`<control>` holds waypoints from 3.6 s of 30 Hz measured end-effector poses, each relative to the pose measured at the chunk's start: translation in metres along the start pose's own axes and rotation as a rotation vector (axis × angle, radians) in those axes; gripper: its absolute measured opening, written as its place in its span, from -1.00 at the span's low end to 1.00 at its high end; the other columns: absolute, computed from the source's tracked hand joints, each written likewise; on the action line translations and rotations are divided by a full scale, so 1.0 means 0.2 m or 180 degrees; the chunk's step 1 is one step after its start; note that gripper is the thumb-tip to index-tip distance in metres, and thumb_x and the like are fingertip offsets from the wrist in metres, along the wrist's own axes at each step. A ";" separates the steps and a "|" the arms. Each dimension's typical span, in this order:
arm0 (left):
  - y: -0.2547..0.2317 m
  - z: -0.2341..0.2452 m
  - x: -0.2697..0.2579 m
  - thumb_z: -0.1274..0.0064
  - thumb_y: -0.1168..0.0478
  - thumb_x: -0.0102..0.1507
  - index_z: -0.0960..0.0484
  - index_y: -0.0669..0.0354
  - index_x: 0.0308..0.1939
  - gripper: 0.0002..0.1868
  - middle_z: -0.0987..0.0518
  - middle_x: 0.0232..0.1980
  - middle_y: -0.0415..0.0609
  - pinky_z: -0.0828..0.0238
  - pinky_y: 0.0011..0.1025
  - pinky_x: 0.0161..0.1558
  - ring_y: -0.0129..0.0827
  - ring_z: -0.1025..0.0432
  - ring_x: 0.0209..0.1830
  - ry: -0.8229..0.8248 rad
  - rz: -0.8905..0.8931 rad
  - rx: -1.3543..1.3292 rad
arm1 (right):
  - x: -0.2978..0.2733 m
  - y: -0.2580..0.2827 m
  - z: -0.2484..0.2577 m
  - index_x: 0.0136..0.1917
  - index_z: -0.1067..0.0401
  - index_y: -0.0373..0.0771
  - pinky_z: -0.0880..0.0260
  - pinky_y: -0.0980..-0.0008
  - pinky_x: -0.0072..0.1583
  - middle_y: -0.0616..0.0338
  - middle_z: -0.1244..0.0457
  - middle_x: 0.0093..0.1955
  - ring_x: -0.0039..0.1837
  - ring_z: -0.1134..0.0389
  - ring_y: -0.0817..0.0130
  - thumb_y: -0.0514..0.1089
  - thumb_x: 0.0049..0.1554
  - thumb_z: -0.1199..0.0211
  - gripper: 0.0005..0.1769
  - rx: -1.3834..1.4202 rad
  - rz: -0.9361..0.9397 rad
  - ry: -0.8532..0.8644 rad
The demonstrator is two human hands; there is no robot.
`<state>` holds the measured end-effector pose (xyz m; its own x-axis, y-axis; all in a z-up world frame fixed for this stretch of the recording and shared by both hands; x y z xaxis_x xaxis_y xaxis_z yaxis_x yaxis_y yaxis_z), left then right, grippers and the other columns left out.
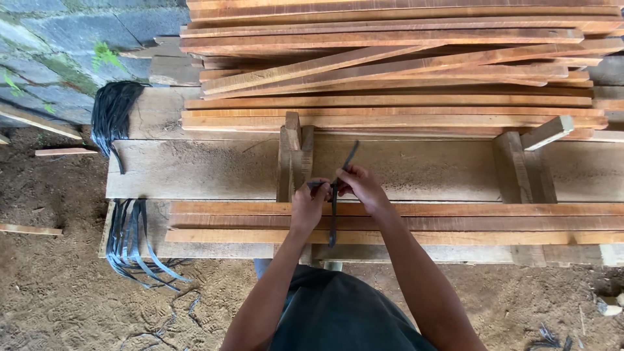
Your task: Bundling thin wood strips together using plastic ties and pliers to tighten them.
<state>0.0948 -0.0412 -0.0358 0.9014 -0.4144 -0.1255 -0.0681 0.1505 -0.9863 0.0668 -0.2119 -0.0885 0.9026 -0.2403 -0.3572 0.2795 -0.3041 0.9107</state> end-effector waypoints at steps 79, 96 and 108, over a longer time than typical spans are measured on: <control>-0.20 -0.01 -0.22 0.20 0.06 0.52 -0.64 0.25 0.01 -0.63 -0.56 0.02 0.24 -0.52 0.08 -0.01 0.25 -0.51 0.07 -0.0019 0.0151 0.0843 | 0.13 -0.10 -0.08 0.23 -0.42 -0.39 -0.53 0.26 -0.06 0.22 -0.17 -0.23 -0.19 -0.36 0.37 -0.05 0.39 -0.06 -0.64 0.0563 -0.0571 -0.0273; 0.02 -0.08 -0.19 0.43 -0.02 0.57 -0.28 0.00 -0.46 -0.49 -0.25 -0.54 -0.19 -0.21 -0.39 -0.31 -0.46 -0.16 -0.53 -0.0725 0.1080 -0.0990 | 0.44 -0.45 0.09 -0.10 -0.48 -0.48 -0.36 0.02 -0.04 -0.14 -0.31 -0.24 -0.10 -0.42 0.20 0.09 0.09 -0.28 -0.50 -0.0978 -0.0597 -0.2111; 0.10 -0.04 -0.32 0.34 0.05 0.53 -0.18 -0.02 -0.50 -0.54 -0.12 -0.51 -0.20 -0.38 -0.30 -0.23 -0.48 -0.12 -0.50 -0.0770 0.0781 -0.1058 | 0.63 -0.51 0.02 -0.36 -0.45 -0.39 -0.33 0.34 -0.14 0.28 -0.03 -0.51 -0.33 -0.32 0.36 -0.05 0.14 -0.12 -0.61 -0.3677 0.0038 -0.1159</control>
<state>0.0326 -0.0181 -0.0489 0.9126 -0.1756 -0.3692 -0.3888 -0.0938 -0.9165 0.1511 -0.2145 -0.2264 0.8140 -0.5393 -0.2157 0.5671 0.6575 0.4961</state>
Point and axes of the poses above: each hand's wrist, its own x-axis towards the middle knuckle, its own z-axis out of the back of the hand, y = z × x, the point moved 10 cm from there along x, towards the middle knuckle
